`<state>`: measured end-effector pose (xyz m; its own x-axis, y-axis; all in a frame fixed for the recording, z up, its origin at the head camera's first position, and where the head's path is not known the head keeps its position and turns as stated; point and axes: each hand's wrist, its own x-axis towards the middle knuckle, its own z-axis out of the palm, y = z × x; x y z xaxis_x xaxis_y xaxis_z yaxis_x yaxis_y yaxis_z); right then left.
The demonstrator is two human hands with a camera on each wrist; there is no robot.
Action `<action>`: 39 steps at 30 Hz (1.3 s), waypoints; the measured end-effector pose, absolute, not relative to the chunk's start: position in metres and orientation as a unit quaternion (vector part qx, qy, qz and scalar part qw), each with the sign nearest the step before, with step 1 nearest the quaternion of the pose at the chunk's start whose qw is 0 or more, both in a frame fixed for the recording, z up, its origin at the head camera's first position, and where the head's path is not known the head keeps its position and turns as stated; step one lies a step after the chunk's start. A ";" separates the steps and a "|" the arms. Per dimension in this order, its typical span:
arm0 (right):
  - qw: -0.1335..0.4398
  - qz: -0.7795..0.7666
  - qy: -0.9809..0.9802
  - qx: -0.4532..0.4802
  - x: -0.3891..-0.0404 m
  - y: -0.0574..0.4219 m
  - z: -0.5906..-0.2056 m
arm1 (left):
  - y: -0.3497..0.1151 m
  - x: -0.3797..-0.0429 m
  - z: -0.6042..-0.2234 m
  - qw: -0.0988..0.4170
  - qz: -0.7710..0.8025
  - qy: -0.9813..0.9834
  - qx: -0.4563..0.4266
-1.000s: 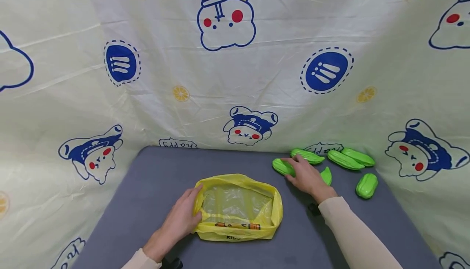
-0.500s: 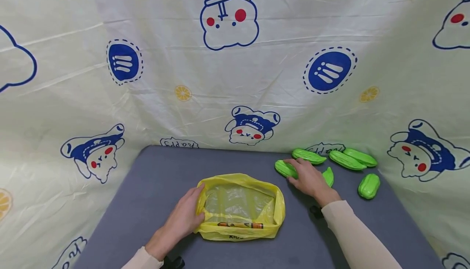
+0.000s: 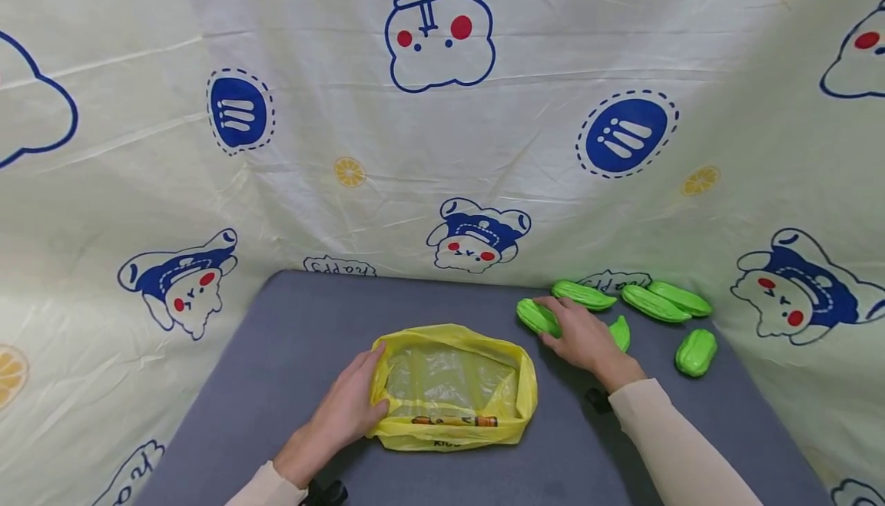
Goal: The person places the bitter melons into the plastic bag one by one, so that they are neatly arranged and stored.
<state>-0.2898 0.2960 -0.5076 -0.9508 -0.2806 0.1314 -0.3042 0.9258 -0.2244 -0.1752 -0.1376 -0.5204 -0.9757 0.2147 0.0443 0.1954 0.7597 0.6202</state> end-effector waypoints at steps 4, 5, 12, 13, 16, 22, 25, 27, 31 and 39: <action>0.058 0.122 -0.979 0.154 -0.286 0.294 -0.499 | -0.137 -0.176 -0.520 0.013 0.322 0.940 0.113; 0.059 0.122 -0.979 0.153 -0.284 0.293 -0.498 | -0.138 -0.176 -0.520 0.013 0.319 0.941 0.112; 0.053 0.133 -0.979 0.147 -0.275 0.282 -0.489 | -0.139 -0.176 -0.520 0.009 0.310 0.944 0.111; 0.054 0.133 -0.979 0.147 -0.273 0.281 -0.488 | -0.139 -0.176 -0.520 0.010 0.309 0.944 0.110; 0.059 0.134 -0.978 0.149 -0.269 0.277 -0.484 | -0.139 -0.176 -0.521 0.015 0.310 0.945 0.108; 0.069 0.135 -0.977 0.150 -0.262 0.271 -0.474 | -0.138 -0.176 -0.520 0.020 0.309 0.944 0.110; 0.069 0.135 -0.978 0.146 -0.258 0.269 -0.469 | -0.137 -0.176 -0.520 0.019 0.305 0.945 0.114; 0.069 0.136 -0.978 0.145 -0.255 0.267 -0.465 | -0.136 -0.176 -0.519 0.018 0.303 0.946 0.116; 0.070 0.141 -0.976 0.148 -0.250 0.263 -0.460 | -0.135 -0.177 -0.519 0.019 0.304 0.945 0.117; 0.069 0.148 -0.974 0.156 -0.243 0.249 -0.455 | -0.136 -0.174 -0.520 0.020 0.308 0.944 0.114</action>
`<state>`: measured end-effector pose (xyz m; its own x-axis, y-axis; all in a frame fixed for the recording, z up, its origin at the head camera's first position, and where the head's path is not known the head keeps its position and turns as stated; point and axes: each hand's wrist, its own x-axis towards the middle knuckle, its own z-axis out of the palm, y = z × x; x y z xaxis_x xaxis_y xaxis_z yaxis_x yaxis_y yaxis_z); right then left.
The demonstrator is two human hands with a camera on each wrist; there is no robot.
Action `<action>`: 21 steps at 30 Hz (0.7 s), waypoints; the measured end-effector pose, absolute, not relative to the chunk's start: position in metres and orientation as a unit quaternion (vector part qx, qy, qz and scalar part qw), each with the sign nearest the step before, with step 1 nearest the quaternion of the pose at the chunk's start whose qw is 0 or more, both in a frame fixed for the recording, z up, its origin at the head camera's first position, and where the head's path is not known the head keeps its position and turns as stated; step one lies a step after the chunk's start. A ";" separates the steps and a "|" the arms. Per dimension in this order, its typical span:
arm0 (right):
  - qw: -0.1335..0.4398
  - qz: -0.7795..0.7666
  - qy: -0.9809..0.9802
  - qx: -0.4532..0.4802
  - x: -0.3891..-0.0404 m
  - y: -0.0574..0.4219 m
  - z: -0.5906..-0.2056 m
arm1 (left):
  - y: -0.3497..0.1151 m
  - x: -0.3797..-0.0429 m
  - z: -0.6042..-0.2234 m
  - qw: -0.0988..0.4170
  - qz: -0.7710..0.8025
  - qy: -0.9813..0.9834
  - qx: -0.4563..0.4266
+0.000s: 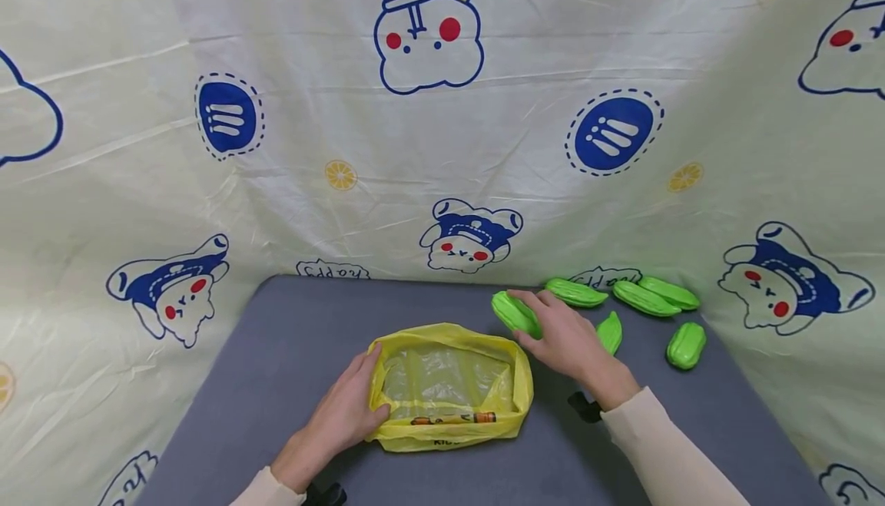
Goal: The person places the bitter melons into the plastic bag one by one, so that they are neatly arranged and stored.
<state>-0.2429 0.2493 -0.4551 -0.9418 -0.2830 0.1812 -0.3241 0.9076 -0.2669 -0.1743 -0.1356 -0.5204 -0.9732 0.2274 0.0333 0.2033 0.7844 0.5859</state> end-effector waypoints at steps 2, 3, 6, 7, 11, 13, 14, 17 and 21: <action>0.070 0.149 -0.973 0.159 -0.241 0.246 -0.453 | -0.135 -0.174 -0.520 0.018 0.310 0.944 0.116; 0.070 0.150 -0.973 0.161 -0.240 0.244 -0.452 | -0.135 -0.174 -0.521 0.018 0.310 0.943 0.116; 0.069 0.151 -0.972 0.164 -0.236 0.238 -0.450 | -0.134 -0.173 -0.521 0.019 0.311 0.943 0.116; 0.068 0.151 -0.972 0.166 -0.235 0.236 -0.449 | -0.134 -0.174 -0.521 0.020 0.311 0.943 0.116; 0.066 0.148 -0.972 0.172 -0.232 0.229 -0.446 | -0.133 -0.174 -0.520 0.026 0.312 0.943 0.112; 0.064 0.147 -0.972 0.175 -0.232 0.225 -0.444 | -0.133 -0.174 -0.519 0.027 0.313 0.943 0.110; 0.063 0.146 -0.972 0.175 -0.231 0.224 -0.443 | -0.133 -0.174 -0.518 0.028 0.313 0.943 0.109; 0.060 0.149 -0.971 0.175 -0.229 0.220 -0.441 | -0.133 -0.174 -0.517 0.028 0.312 0.943 0.110; 0.056 0.155 -0.970 0.178 -0.225 0.216 -0.437 | -0.131 -0.174 -0.518 0.026 0.312 0.943 0.111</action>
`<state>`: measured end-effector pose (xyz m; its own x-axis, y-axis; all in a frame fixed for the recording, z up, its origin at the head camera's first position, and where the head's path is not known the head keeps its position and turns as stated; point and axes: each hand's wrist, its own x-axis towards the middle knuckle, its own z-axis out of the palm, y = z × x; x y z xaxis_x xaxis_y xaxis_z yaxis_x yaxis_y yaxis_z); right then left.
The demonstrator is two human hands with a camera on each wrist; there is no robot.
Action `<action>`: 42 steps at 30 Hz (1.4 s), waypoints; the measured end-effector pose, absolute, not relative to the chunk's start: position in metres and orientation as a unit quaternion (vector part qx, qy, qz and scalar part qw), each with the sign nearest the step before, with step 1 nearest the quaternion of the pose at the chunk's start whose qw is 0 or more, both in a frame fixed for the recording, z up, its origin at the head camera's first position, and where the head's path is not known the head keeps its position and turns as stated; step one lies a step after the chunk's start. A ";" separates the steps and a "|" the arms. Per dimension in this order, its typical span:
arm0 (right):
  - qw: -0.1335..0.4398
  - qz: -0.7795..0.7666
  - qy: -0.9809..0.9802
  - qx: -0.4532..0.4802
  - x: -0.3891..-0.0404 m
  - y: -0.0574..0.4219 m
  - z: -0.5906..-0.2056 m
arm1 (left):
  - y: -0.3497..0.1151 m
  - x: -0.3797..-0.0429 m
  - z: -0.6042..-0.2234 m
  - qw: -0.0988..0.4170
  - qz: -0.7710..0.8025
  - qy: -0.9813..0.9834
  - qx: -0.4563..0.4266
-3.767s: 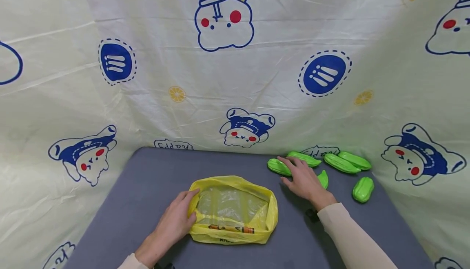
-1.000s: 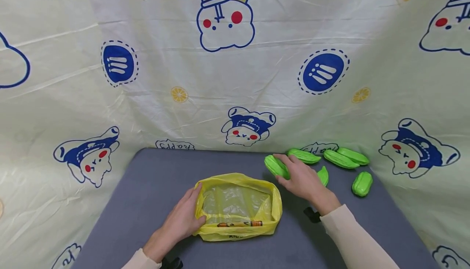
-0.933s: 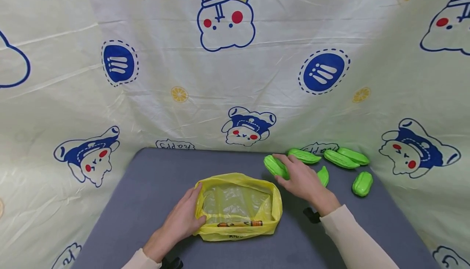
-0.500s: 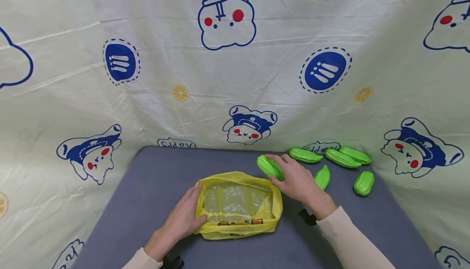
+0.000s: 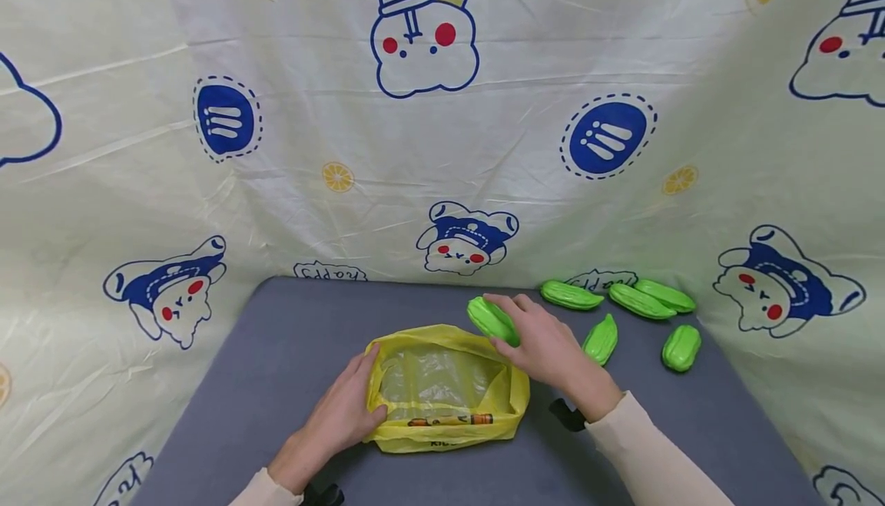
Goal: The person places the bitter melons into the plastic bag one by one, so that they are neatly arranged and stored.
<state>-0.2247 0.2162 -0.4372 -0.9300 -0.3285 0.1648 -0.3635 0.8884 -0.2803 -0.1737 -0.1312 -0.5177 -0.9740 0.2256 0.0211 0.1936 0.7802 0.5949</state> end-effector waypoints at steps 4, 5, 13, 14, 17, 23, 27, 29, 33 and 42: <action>0.052 0.164 -0.968 0.180 -0.220 0.210 -0.439 | -0.131 -0.173 -0.519 0.028 0.314 0.943 0.109; 0.050 0.167 -0.968 0.181 -0.219 0.208 -0.440 | -0.131 -0.173 -0.519 0.029 0.314 0.943 0.108; 0.028 0.202 -0.962 0.183 -0.215 0.190 -0.445 | -0.132 -0.171 -0.517 0.026 0.313 0.943 0.106; 0.024 0.204 -0.961 0.182 -0.214 0.188 -0.445 | -0.132 -0.171 -0.517 0.027 0.314 0.943 0.107; 0.015 0.213 -0.960 0.179 -0.213 0.180 -0.446 | -0.131 -0.170 -0.517 0.026 0.316 0.942 0.109; 0.002 0.228 -0.956 0.182 -0.211 0.161 -0.451 | -0.132 -0.169 -0.517 0.016 0.315 0.942 0.113; -0.007 0.239 -0.952 0.189 -0.210 0.148 -0.455 | -0.133 -0.169 -0.518 0.011 0.316 0.941 0.116; -0.013 0.246 -0.949 0.196 -0.209 0.142 -0.457 | -0.134 -0.168 -0.518 0.010 0.316 0.942 0.117; -0.026 0.262 -0.941 0.210 -0.208 0.132 -0.461 | -0.135 -0.167 -0.518 0.007 0.314 0.942 0.121; -0.049 0.263 -0.936 0.228 -0.205 0.117 -0.472 | -0.133 -0.167 -0.519 0.003 0.317 0.940 0.125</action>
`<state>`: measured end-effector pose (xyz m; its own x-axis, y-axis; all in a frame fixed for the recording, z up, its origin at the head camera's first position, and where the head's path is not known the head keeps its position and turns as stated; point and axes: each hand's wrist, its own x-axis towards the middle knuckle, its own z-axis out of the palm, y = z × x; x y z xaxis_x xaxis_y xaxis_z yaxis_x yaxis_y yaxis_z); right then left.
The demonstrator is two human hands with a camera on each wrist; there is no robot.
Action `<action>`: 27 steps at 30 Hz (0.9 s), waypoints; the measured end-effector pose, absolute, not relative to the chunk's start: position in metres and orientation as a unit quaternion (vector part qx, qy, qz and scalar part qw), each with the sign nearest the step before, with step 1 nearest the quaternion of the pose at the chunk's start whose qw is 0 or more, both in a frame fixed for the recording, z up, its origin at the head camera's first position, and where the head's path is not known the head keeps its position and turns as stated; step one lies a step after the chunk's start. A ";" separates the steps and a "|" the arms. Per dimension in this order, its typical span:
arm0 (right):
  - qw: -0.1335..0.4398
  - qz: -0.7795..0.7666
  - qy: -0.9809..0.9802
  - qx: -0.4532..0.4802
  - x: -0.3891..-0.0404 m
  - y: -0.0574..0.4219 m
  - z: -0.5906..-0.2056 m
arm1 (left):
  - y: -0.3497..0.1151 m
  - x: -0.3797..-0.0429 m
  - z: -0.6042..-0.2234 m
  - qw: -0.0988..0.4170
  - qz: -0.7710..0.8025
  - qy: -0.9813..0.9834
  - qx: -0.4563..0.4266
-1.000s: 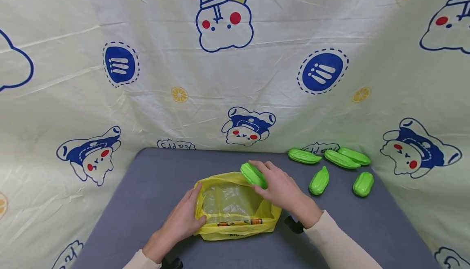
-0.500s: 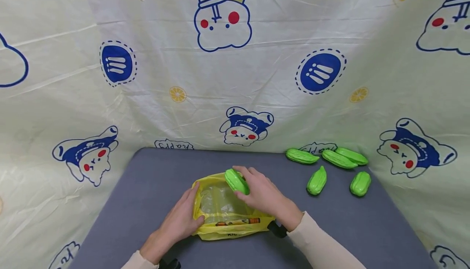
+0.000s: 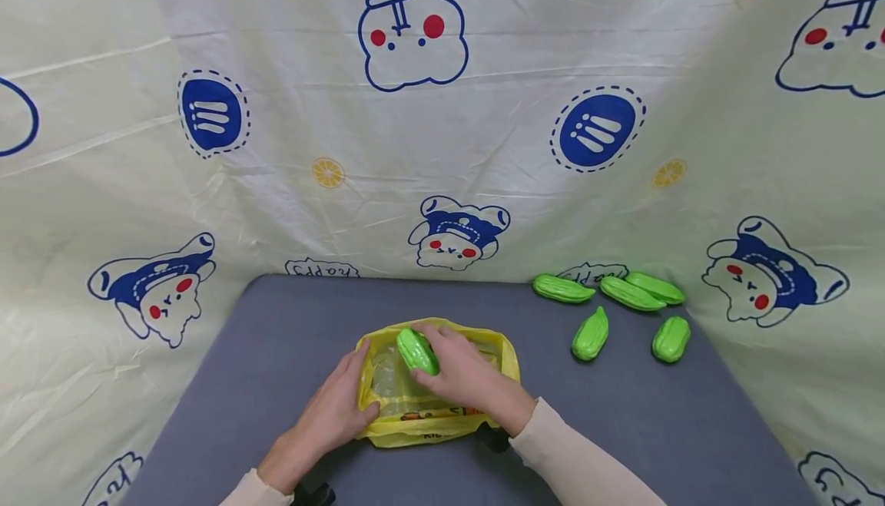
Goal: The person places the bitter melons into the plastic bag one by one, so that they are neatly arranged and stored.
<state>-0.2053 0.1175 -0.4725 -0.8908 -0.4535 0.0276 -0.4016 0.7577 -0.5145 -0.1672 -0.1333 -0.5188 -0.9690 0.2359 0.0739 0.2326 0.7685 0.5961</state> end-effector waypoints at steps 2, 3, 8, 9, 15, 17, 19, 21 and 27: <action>0.054 -0.262 0.936 -0.228 -0.204 0.114 -0.474 | -0.133 -0.167 -0.518 0.001 0.316 0.940 0.127; 0.055 -0.262 0.936 -0.228 -0.204 0.112 -0.475 | -0.133 -0.167 -0.518 0.001 0.316 0.940 0.127; 0.050 -0.249 0.939 -0.234 -0.203 0.106 -0.478 | -0.133 -0.168 -0.516 0.004 0.317 0.940 0.126; 0.048 -0.247 0.939 -0.235 -0.203 0.105 -0.478 | -0.133 -0.168 -0.516 0.005 0.318 0.940 0.124; 0.047 -0.249 0.939 -0.233 -0.203 0.099 -0.480 | -0.134 -0.168 -0.517 0.009 0.320 0.940 0.122; 0.051 -0.255 0.938 -0.231 -0.203 0.097 -0.480 | -0.135 -0.168 -0.517 0.010 0.320 0.939 0.122; 0.055 -0.260 0.937 -0.228 -0.203 0.096 -0.479 | -0.135 -0.169 -0.518 0.012 0.321 0.939 0.122; 0.059 -0.265 0.937 -0.222 -0.203 0.096 -0.478 | -0.135 -0.169 -0.518 0.012 0.323 0.938 0.124; 0.075 -0.278 0.931 -0.224 -0.202 0.098 -0.479 | -0.135 -0.169 -0.516 0.007 0.327 0.937 0.127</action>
<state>-0.2024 0.0979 -0.4791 -0.8888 -0.4580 -0.0153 -0.3744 0.7450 -0.5520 -0.1689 -0.1350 -0.5157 -0.9679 0.2414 0.0704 0.2328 0.7542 0.6139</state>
